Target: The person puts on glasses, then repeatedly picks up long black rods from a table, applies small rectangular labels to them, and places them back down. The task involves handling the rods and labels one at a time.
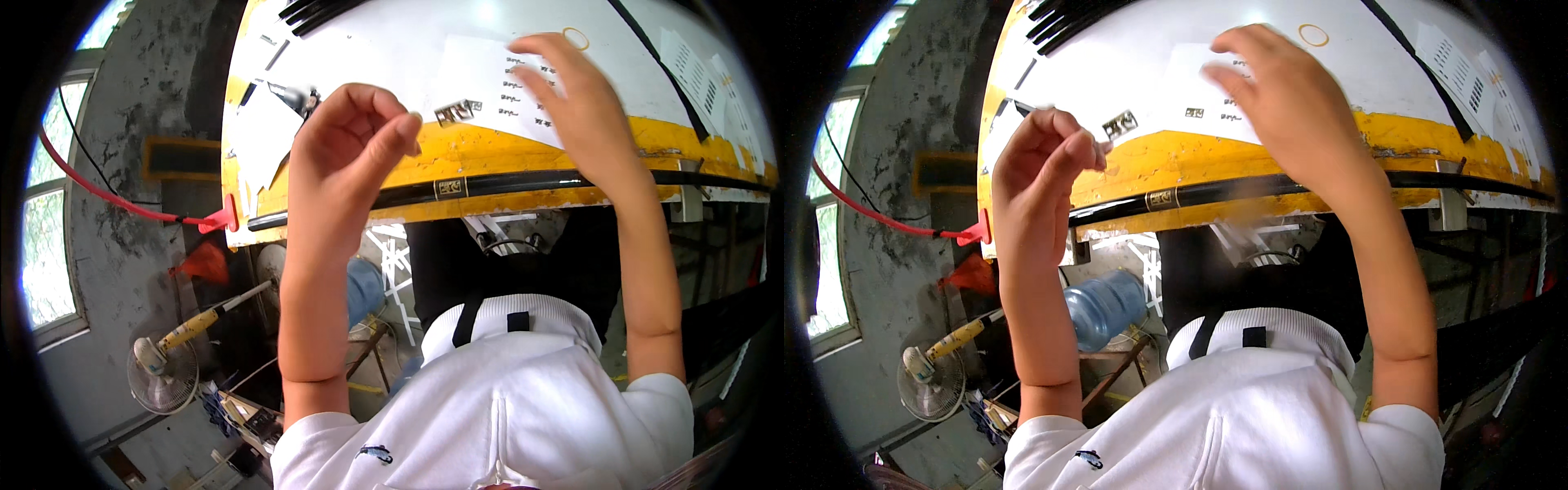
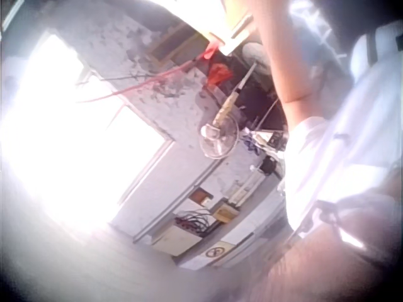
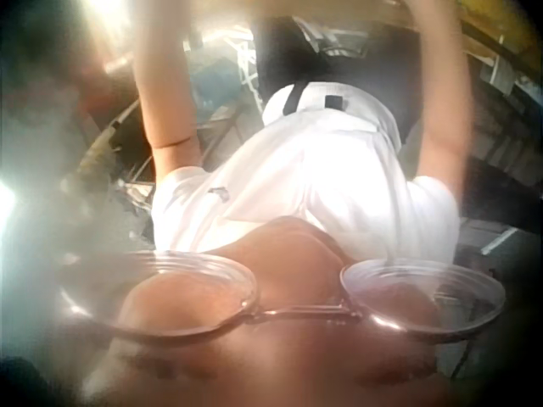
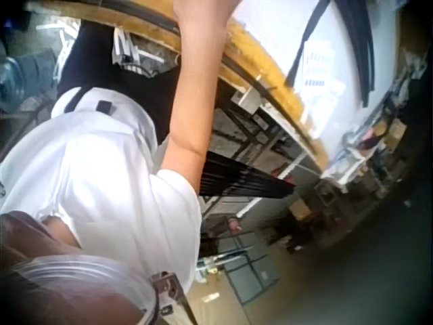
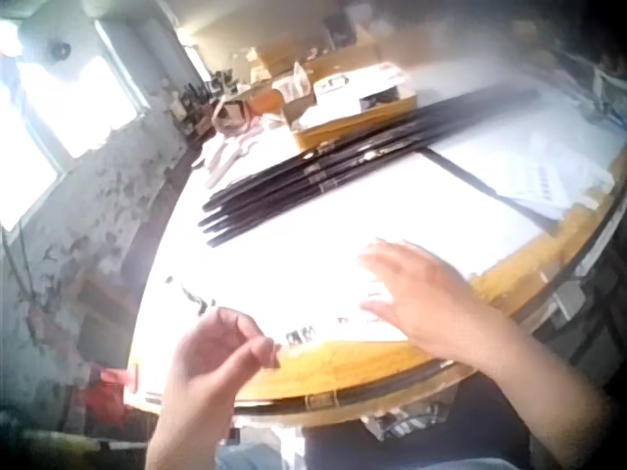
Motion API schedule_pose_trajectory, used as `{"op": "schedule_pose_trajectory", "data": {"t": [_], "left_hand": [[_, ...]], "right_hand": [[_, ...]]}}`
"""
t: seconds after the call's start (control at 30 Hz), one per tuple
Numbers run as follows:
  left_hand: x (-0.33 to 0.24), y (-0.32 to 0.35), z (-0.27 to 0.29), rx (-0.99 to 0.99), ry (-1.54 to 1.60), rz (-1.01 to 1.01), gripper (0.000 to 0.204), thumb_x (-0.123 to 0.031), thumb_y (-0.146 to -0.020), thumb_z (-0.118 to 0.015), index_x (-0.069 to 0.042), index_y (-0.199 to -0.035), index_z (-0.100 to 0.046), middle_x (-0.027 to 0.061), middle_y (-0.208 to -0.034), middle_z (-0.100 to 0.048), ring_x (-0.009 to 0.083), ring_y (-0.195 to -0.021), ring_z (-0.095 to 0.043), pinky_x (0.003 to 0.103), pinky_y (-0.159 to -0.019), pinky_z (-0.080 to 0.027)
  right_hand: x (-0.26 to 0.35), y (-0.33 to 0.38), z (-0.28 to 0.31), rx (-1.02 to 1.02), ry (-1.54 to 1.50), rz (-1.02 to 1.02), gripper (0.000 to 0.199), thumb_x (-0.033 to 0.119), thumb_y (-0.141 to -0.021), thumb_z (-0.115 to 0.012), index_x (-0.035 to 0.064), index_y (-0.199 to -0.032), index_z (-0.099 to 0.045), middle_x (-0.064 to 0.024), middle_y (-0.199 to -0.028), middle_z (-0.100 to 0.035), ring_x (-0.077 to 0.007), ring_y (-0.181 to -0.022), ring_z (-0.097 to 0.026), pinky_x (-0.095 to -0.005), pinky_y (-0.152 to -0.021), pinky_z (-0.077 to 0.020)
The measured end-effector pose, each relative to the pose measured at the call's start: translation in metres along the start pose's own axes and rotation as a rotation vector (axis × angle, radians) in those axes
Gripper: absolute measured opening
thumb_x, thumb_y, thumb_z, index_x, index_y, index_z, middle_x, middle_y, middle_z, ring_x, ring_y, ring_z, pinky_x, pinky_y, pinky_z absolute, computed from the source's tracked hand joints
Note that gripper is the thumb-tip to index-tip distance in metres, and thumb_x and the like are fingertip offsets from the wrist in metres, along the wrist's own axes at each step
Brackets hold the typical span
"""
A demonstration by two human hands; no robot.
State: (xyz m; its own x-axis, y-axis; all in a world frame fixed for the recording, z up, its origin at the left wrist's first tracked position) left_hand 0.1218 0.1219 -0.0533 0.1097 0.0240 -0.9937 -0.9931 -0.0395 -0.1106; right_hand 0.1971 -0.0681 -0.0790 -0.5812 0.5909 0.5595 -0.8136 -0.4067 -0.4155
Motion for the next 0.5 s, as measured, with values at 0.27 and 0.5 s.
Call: {"op": "schedule_pose_trajectory", "data": {"t": [0.27, 0.5], "left_hand": [[-0.006, 0.056, -0.010, -0.094, 0.001, 0.075, 0.023, -0.012, -0.084, -0.076, -0.001, -0.092, -0.058, 0.0050, -0.081, -0.062, 0.0107, -0.075, -0.061, 0.026, -0.082, -0.051], [0.010, 0.077, -0.009, -0.052, -0.038, 0.091, 0.023, -0.010, -0.081, -0.077, -0.001, -0.091, -0.059, 0.0030, -0.080, -0.060, 0.0096, -0.076, -0.060, 0.027, -0.087, -0.049]], "right_hand": [[0.064, 0.058, 0.016, 0.219, -0.770, -0.227, 0.024, 0.026, -0.088, -0.064, 0.0030, -0.093, -0.057, -0.0028, -0.093, -0.055, -0.0098, -0.081, -0.048, -0.0224, -0.072, -0.0361], [0.064, 0.084, -0.017, 0.240, -0.962, -0.384, 0.010, 0.009, -0.086, -0.063, 0.0032, -0.088, -0.054, -0.0009, -0.089, -0.051, -0.0064, -0.076, -0.042, -0.0205, -0.068, -0.0339]]}}
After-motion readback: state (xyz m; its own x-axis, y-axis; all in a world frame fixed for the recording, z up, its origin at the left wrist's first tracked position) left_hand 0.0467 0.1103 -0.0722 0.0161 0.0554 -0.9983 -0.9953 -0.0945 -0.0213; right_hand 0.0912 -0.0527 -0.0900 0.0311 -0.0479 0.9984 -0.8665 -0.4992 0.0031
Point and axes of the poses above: each hand's wrist, its own y-axis away from the middle knuckle, its own z-axis out of the back of the hand, x = y × z, the point moved 9 cm from there along -y, towards the middle knuckle
